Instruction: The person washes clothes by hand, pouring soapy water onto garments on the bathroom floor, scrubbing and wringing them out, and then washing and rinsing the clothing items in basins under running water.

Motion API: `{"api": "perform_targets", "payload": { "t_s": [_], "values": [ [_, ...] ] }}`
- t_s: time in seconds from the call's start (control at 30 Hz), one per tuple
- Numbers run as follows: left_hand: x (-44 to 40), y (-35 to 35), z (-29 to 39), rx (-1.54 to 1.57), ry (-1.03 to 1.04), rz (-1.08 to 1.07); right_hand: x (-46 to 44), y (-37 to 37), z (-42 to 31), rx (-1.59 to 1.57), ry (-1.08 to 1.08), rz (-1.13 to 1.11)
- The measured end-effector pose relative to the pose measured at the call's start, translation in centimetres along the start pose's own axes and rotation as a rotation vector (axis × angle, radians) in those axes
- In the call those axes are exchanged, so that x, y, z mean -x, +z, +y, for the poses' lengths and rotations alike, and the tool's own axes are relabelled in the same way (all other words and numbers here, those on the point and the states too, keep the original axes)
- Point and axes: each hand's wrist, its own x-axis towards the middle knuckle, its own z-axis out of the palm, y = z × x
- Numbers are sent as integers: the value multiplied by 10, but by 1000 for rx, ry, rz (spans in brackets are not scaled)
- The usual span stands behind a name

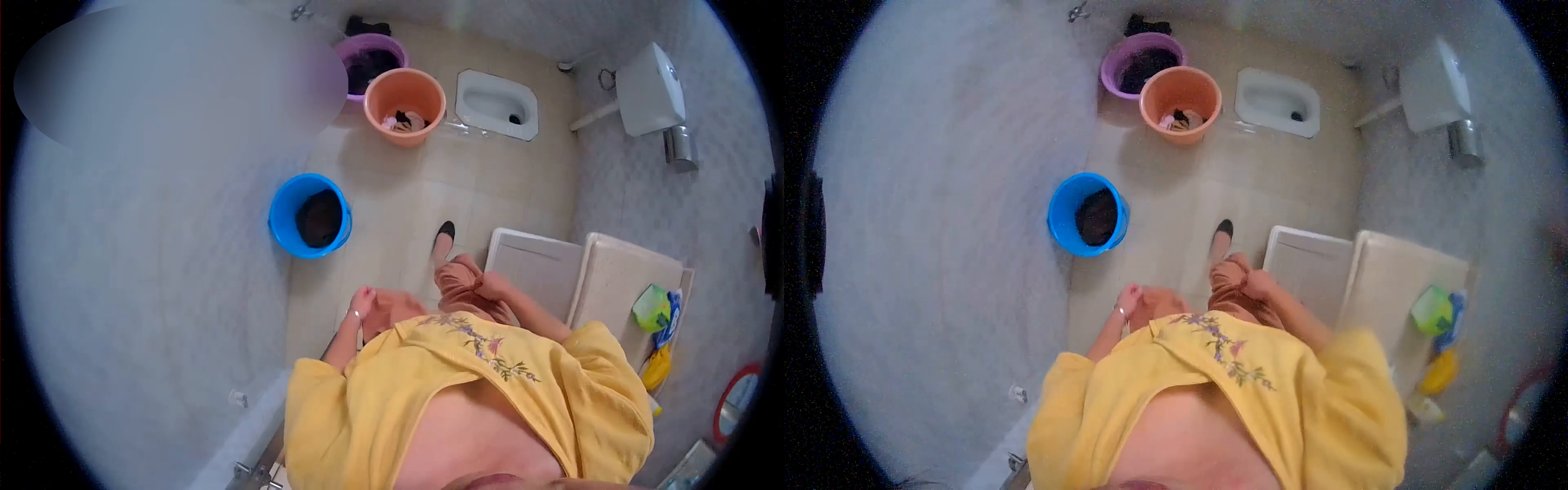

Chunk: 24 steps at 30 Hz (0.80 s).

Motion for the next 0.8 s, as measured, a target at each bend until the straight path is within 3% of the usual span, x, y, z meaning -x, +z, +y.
{"api": "perform_targets", "payload": {
  "t_s": [0.13,0.2,0.27,0.3,0.37,0.4,0.47,0.5,0.57,0.6,0.67,0.7,0.77,0.8],
  "values": [
    [-41,21,107,-144,67,-22,-32,-54,23,-157,-164,-51],
    [-56,35,152,-245,86,-13,-36,-77,20,-156,-130,-99],
    [-84,47,180,-841,321,-169,-44,-102,10,-157,-63,-181],
    [-94,52,204,-832,316,-158,-48,-113,7,-155,-27,-222],
    [-110,61,251,-765,490,-344,-61,-130,19,-146,10,-269],
    [-126,71,262,-758,486,-340,-71,-136,31,-225,63,-265],
    [-157,89,278,-318,297,-697,-72,-171,29,-302,121,-266],
    [-160,94,295,-309,293,-700,-48,-212,9,-443,96,-212],
    [-163,93,348,-306,607,-830,-52,-265,2,-556,69,-152],
    [-166,88,366,-290,597,-832,-59,-275,4,-472,126,-126],
    [-186,72,403,-766,653,-894,-82,-291,14,-303,225,-61],
    [-195,62,406,-764,651,-887,-105,-297,33,-49,162,-206],
    [-201,36,388,-510,524,-857,-129,-294,74,-161,183,-155],
    [-195,23,392,-345,337,-825,-134,-295,93,-274,204,-87]
  ]
}}
